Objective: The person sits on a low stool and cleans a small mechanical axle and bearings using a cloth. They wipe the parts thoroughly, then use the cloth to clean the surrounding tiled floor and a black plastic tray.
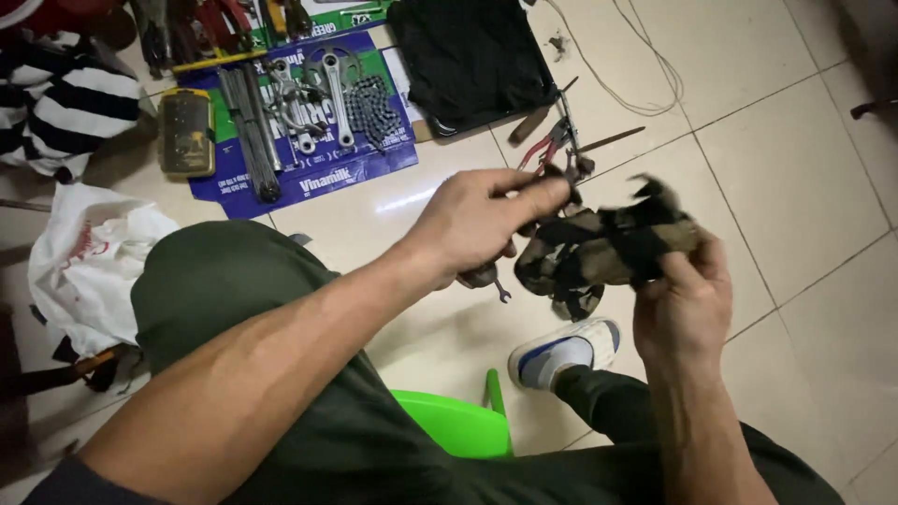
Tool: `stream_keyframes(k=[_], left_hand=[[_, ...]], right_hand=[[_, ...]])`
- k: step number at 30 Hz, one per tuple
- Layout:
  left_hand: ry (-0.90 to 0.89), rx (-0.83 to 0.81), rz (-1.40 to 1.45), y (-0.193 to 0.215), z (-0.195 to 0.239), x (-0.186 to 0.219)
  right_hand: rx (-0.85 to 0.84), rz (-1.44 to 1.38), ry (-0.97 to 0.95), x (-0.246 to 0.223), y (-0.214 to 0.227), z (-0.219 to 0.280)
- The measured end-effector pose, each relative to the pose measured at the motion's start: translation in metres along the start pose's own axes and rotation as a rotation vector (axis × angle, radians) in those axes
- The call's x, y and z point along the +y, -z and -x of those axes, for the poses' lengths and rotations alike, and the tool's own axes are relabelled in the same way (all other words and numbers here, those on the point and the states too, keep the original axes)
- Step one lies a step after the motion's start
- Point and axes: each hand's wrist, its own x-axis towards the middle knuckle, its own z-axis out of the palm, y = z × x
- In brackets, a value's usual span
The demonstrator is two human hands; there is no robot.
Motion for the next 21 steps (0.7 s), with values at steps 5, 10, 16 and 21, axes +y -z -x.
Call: stream_keyframes(k=[5,10,16,21], left_hand=[[0.039,-0.01,0.291,0.006,0.001,-0.001],[0.024,0.013,0.468,0.011,-0.016,-0.014],[0.038,-0.032,0.589,0.005,-0.017,-0.012],[-0.059,0.047,0.585,-0.009,-0.015,-0.01]], right_hand=[[-0.158,0.374,-0.079,0.025,0.002,0.009],[-0.395,0.982,-0.059,0.002,-0.013,0.023],[-0.668,0.222,-0.077,-0.013,-0.024,0.033],[-0.675,0.262,-0.045,-0.017,-0.043,0.054]])
